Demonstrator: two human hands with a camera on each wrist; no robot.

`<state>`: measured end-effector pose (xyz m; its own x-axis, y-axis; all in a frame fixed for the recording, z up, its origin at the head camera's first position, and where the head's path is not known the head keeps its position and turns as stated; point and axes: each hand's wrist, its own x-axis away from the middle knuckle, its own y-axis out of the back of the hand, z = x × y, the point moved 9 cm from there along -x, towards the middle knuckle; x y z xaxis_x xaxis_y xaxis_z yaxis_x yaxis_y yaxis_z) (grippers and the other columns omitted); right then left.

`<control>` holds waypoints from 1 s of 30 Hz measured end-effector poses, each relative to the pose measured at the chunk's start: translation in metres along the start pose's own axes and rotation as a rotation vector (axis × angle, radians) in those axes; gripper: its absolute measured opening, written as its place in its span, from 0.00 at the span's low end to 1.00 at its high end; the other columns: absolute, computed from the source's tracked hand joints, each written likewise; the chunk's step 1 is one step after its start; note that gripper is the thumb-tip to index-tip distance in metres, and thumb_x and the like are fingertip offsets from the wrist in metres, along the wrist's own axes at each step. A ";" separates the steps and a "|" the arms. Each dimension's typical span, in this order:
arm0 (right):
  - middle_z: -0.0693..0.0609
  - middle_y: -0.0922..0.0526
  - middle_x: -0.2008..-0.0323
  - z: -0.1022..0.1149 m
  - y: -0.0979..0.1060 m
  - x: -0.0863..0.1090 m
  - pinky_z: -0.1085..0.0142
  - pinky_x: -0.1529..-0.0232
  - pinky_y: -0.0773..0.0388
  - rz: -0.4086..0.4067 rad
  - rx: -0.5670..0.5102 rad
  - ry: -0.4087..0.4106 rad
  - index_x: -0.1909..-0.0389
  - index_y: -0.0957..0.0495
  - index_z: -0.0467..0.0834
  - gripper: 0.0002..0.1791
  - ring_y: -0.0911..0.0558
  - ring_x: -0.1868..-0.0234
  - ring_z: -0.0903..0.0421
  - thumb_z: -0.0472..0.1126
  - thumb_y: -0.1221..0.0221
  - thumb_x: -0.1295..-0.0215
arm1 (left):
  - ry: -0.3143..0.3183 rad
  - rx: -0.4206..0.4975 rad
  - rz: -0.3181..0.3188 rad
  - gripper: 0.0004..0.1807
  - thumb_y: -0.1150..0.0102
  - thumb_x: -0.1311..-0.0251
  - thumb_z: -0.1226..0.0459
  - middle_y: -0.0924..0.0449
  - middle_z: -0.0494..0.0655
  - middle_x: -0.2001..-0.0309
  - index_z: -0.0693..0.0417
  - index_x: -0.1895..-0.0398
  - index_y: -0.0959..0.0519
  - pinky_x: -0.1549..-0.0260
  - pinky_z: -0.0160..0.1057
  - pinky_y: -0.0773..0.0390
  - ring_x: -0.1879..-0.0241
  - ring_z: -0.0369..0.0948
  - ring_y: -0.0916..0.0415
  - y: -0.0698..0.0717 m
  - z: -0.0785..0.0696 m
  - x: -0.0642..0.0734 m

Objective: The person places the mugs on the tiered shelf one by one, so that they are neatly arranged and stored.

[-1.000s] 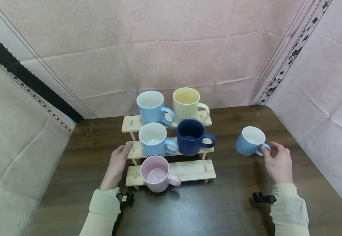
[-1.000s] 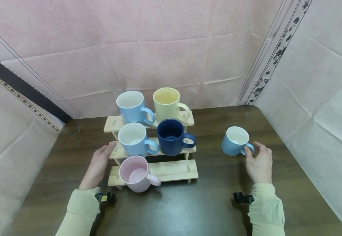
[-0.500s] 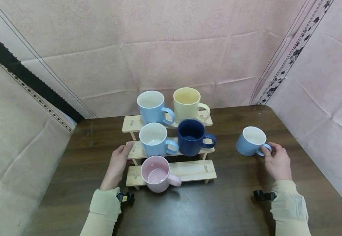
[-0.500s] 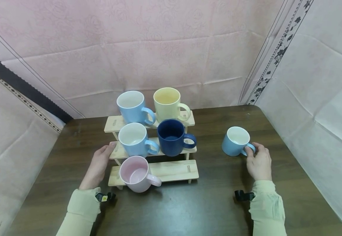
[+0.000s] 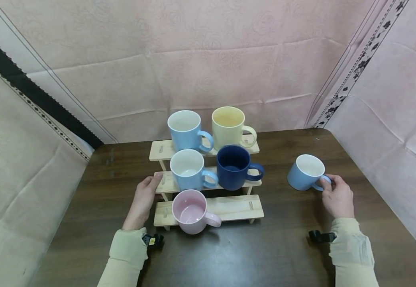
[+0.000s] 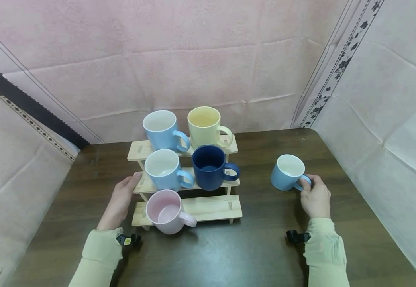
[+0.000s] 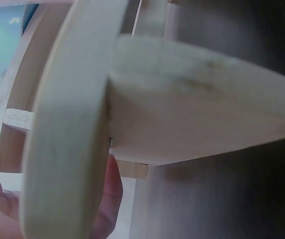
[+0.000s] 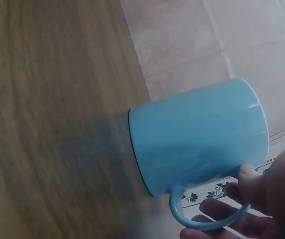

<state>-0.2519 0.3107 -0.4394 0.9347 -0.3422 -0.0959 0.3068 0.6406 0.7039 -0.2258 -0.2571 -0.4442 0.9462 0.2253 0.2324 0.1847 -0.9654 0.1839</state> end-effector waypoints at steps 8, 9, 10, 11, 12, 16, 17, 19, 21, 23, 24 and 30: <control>0.31 0.21 0.51 0.001 0.005 0.000 0.43 0.51 0.31 -0.063 0.040 0.022 0.45 0.26 0.33 0.21 0.25 0.50 0.33 0.46 0.50 0.26 | 0.011 0.005 0.006 0.30 0.53 0.31 0.42 0.26 0.49 0.63 0.63 0.52 0.28 0.54 0.50 0.24 0.64 0.42 0.28 0.000 0.000 0.001; 0.32 0.20 0.52 0.002 0.005 0.000 0.44 0.51 0.30 -0.067 0.043 0.022 0.46 0.25 0.33 0.20 0.24 0.50 0.33 0.46 0.49 0.26 | 0.010 0.002 0.007 0.30 0.53 0.31 0.42 0.26 0.49 0.62 0.63 0.52 0.28 0.54 0.50 0.24 0.64 0.42 0.28 0.000 0.000 0.001; 0.32 0.20 0.52 0.002 0.005 0.000 0.44 0.52 0.30 -0.068 0.045 0.019 0.47 0.25 0.33 0.20 0.24 0.51 0.33 0.46 0.49 0.26 | 0.010 -0.001 0.007 0.30 0.54 0.31 0.42 0.26 0.49 0.62 0.63 0.51 0.28 0.54 0.50 0.24 0.64 0.42 0.28 0.000 0.000 0.001; 0.32 0.19 0.53 0.002 0.005 0.000 0.44 0.52 0.30 -0.069 0.045 0.017 0.47 0.24 0.33 0.19 0.24 0.51 0.34 0.46 0.48 0.26 | 0.009 -0.004 0.007 0.31 0.54 0.31 0.42 0.26 0.50 0.61 0.63 0.51 0.28 0.54 0.50 0.24 0.64 0.42 0.28 0.000 -0.001 0.002; 0.33 0.19 0.53 0.002 0.005 0.000 0.45 0.52 0.30 -0.070 0.046 0.015 0.48 0.24 0.34 0.19 0.24 0.51 0.34 0.46 0.48 0.26 | 0.008 -0.007 0.008 0.31 0.54 0.30 0.42 0.26 0.50 0.61 0.63 0.50 0.28 0.54 0.50 0.24 0.64 0.42 0.28 0.001 -0.001 0.002; 0.34 0.19 0.53 0.003 0.006 0.001 0.45 0.51 0.32 -0.090 0.039 0.013 0.49 0.23 0.34 0.19 0.25 0.50 0.33 0.45 0.47 0.27 | 0.005 -0.005 0.009 0.31 0.54 0.30 0.42 0.26 0.50 0.61 0.64 0.50 0.28 0.53 0.51 0.24 0.64 0.42 0.28 0.001 -0.001 0.002; 0.34 0.18 0.53 0.003 0.006 0.001 0.44 0.50 0.33 -0.099 0.038 0.013 0.49 0.22 0.34 0.18 0.25 0.50 0.33 0.45 0.47 0.27 | 0.005 -0.003 0.009 0.31 0.54 0.30 0.42 0.26 0.50 0.61 0.64 0.51 0.28 0.53 0.52 0.24 0.64 0.42 0.28 0.001 -0.001 0.002; 0.33 0.18 0.54 0.003 0.007 0.002 0.44 0.49 0.34 -0.116 0.033 0.015 0.50 0.22 0.33 0.18 0.26 0.50 0.32 0.44 0.46 0.28 | 0.002 -0.001 0.011 0.31 0.54 0.31 0.42 0.26 0.50 0.62 0.64 0.51 0.28 0.53 0.52 0.24 0.64 0.42 0.28 0.000 -0.001 0.001; 0.33 0.18 0.55 0.004 0.007 0.003 0.44 0.49 0.35 -0.132 0.026 0.019 0.51 0.21 0.32 0.17 0.26 0.50 0.31 0.43 0.45 0.29 | -0.001 -0.001 0.011 0.31 0.54 0.31 0.42 0.26 0.50 0.62 0.64 0.51 0.28 0.54 0.52 0.24 0.64 0.42 0.27 0.000 -0.001 0.001; 0.33 0.18 0.55 0.005 0.007 0.003 0.44 0.48 0.35 -0.145 0.020 0.020 0.51 0.21 0.32 0.17 0.26 0.50 0.31 0.43 0.44 0.29 | -0.001 -0.003 0.011 0.32 0.54 0.31 0.41 0.26 0.51 0.61 0.64 0.50 0.28 0.53 0.52 0.24 0.64 0.42 0.27 0.000 -0.001 0.001; 0.33 0.18 0.55 0.005 0.007 0.004 0.44 0.48 0.35 -0.149 0.016 0.015 0.51 0.21 0.32 0.17 0.26 0.49 0.31 0.43 0.44 0.29 | -0.001 -0.003 0.012 0.32 0.54 0.31 0.41 0.26 0.51 0.61 0.64 0.50 0.28 0.53 0.52 0.24 0.64 0.42 0.27 0.000 -0.001 0.001; 0.35 0.17 0.55 0.001 0.007 0.009 0.45 0.50 0.35 -0.173 -0.005 -0.023 0.51 0.20 0.33 0.18 0.25 0.50 0.33 0.44 0.44 0.30 | 0.011 -0.003 0.017 0.31 0.54 0.30 0.41 0.26 0.51 0.60 0.63 0.50 0.28 0.52 0.52 0.24 0.63 0.43 0.27 0.000 0.000 0.002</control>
<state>-0.2416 0.3116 -0.4344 0.8634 -0.4635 -0.1992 0.4639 0.5742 0.6746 -0.2243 -0.2566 -0.4436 0.9462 0.2103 0.2460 0.1679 -0.9687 0.1827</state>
